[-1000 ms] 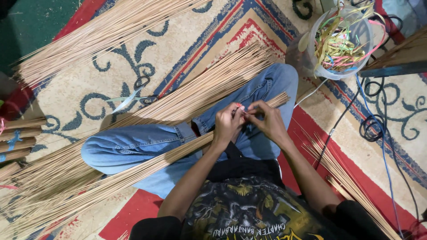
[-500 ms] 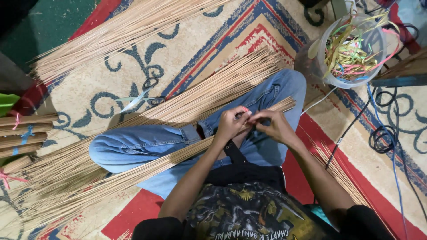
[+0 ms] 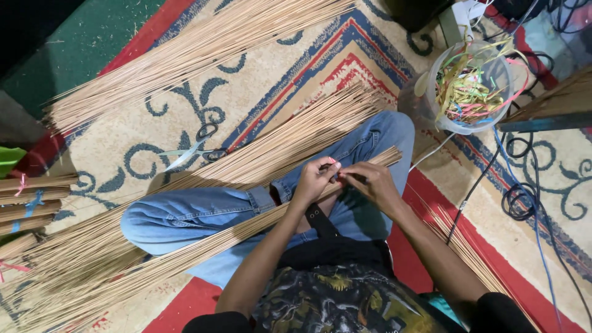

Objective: Bundling thin wooden sticks with ribbon and trimming the ends with scissors

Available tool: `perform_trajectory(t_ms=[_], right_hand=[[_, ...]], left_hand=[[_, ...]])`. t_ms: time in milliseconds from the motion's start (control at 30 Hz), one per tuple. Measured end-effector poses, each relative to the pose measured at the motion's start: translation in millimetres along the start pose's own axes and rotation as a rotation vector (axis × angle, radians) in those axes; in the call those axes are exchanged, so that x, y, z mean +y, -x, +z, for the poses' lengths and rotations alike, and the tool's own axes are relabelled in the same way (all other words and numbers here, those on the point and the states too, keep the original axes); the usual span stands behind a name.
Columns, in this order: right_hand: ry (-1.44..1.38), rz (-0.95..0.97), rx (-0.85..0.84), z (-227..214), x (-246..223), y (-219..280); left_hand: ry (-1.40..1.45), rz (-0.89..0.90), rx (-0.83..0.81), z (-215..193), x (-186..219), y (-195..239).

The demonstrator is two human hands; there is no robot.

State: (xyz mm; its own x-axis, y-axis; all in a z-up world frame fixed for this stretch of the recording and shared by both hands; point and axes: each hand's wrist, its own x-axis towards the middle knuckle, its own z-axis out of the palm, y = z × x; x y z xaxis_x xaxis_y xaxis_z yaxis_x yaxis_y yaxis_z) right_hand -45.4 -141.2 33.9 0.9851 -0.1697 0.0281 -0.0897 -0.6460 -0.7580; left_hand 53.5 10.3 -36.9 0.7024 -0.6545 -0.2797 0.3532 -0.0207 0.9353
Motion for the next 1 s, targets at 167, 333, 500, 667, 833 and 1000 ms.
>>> perform_trajectory(t_ms=[167, 333, 500, 667, 833, 1000], right_hand=[[-0.051, 0.006, 0.012, 0.1, -2.6, -0.6], [-0.081, -0.046, 0.053, 2.9, 2.5, 3.9], [-0.099, -0.043, 0.104, 1.2, -7.3, 17.0], [-0.19, 0.094, 0.13, 8.2, -13.6, 51.8], [-0.254, 0.175, 0.149, 19.5, -8.4, 74.1], [-0.282, 0.212, 0.122, 18.1, 1.4, 76.3]], left_hand=[[-0.01, 0.016, 0.006, 0.5, -4.7, -0.9], [-0.093, 0.049, 0.034, 0.0, 2.0, 0.3], [-0.329, 0.13, 0.107, -4.2, -5.1, -2.4], [-0.294, 0.004, 0.076, -14.2, 9.1, -5.2], [-0.249, -0.09, 0.053, -3.0, 18.6, -16.9], [-0.438, -0.121, 0.141, 6.9, -5.7, -30.3]])
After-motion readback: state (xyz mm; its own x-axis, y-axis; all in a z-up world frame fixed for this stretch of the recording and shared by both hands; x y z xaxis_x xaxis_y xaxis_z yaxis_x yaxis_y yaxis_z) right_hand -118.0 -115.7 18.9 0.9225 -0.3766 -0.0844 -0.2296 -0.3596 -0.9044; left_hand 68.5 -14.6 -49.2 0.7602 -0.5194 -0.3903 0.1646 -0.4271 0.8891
